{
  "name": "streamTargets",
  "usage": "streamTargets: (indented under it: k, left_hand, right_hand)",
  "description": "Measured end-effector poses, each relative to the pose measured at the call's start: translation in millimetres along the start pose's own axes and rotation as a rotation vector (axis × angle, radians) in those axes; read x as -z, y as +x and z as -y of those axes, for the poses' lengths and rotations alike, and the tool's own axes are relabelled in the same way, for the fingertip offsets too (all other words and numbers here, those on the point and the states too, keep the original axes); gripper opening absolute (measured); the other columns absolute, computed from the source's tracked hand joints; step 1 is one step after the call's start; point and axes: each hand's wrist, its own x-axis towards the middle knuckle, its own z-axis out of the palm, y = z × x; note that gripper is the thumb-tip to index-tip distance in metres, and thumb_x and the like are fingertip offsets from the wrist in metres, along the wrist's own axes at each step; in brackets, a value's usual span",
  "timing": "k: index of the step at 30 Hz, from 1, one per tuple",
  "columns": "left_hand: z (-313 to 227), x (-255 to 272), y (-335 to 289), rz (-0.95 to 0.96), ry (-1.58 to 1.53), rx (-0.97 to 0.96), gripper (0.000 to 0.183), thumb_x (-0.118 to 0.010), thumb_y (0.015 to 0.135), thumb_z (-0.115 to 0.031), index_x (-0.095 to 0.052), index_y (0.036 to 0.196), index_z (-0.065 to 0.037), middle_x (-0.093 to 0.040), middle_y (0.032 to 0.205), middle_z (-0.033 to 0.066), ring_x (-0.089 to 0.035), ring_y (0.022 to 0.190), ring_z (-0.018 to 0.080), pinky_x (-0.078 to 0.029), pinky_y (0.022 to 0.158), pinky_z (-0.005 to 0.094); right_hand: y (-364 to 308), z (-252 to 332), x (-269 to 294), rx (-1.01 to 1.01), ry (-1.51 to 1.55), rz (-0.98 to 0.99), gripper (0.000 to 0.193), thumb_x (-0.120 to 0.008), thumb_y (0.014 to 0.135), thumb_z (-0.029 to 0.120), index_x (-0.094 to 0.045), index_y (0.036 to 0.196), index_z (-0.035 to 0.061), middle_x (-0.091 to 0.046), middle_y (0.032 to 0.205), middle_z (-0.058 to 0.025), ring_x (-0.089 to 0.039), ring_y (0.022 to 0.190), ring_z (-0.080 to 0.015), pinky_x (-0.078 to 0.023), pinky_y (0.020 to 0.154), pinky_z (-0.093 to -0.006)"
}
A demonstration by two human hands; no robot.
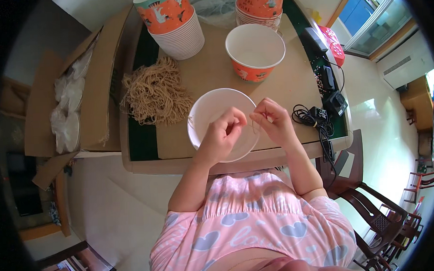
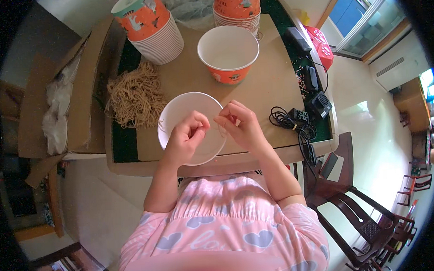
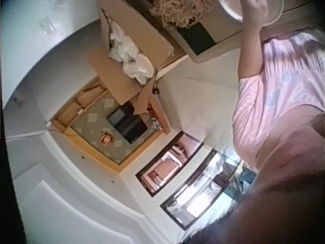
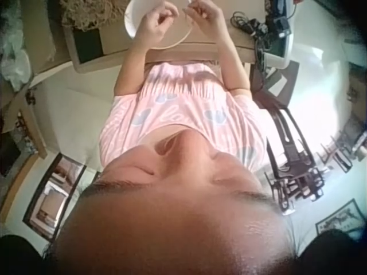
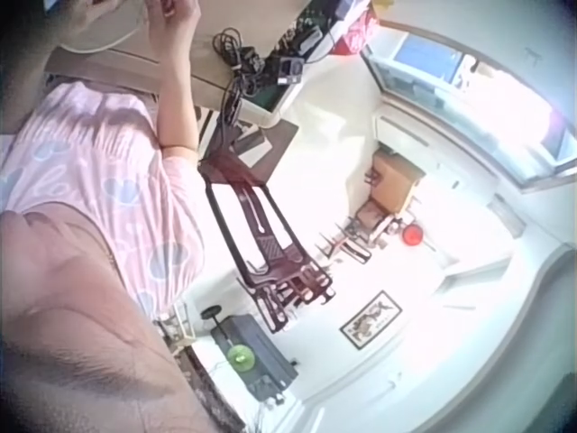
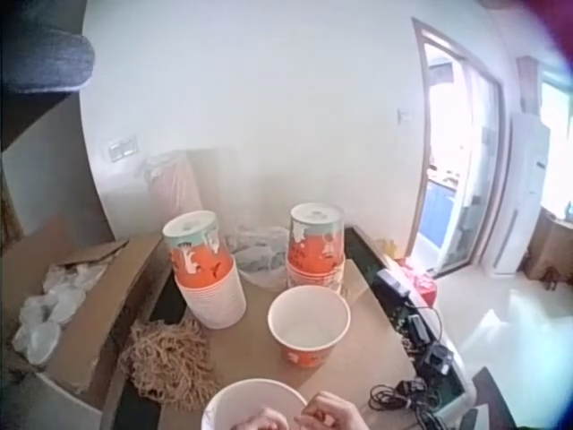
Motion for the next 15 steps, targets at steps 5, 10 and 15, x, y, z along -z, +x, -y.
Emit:
streamTargets:
  k: [5,10,15]
  left_hand:
    - [2,-6,-2,-0.091,0.467,-0.303,0.014,-0.058,0.08,0.006,-0.067,0.081,-0.004,-0.048,0.066,0.0025,-0.047,0.056,0.0116,-0.038,0.051,0.0265]
    - [-4,-9,-5,-0.072,0.541,-0.36,0.011,-0.064,0.075,-0.001,-0.067,0.082,-0.009,-0.052,0.07,0.0065,-0.057,0.06,0.0226,-0.045,0.054,0.0354]
    - [5,-15,-2,-0.124,0.911,-0.451,0.004,-0.064,0.077,-0.007,-0.063,0.08,-0.006,-0.054,0.075,0.0071,-0.06,0.063,0.0249,-0.047,0.055,0.0373]
  right_hand:
    - [1,-2,-1,0.013,0.034,0.006,0.012,-0.069,0.082,0.005,-0.059,0.076,-0.0003,-0.049,0.07,-0.0015,-0.043,0.062,-0.0097,-0.037,0.056,-0.024]
    - [1,-3,-3,-0.018,0.061,0.006,0.013,-0.068,0.082,0.005,-0.058,0.075,-0.0005,-0.048,0.07,-0.0015,-0.042,0.062,-0.0097,-0.037,0.056,-0.0242]
    - [1,-2,-5,0.014,0.037,-0.014,0.014,-0.068,0.082,0.004,-0.057,0.075,-0.0006,-0.048,0.07,-0.0018,-0.043,0.062,-0.01,-0.037,0.057,-0.0243]
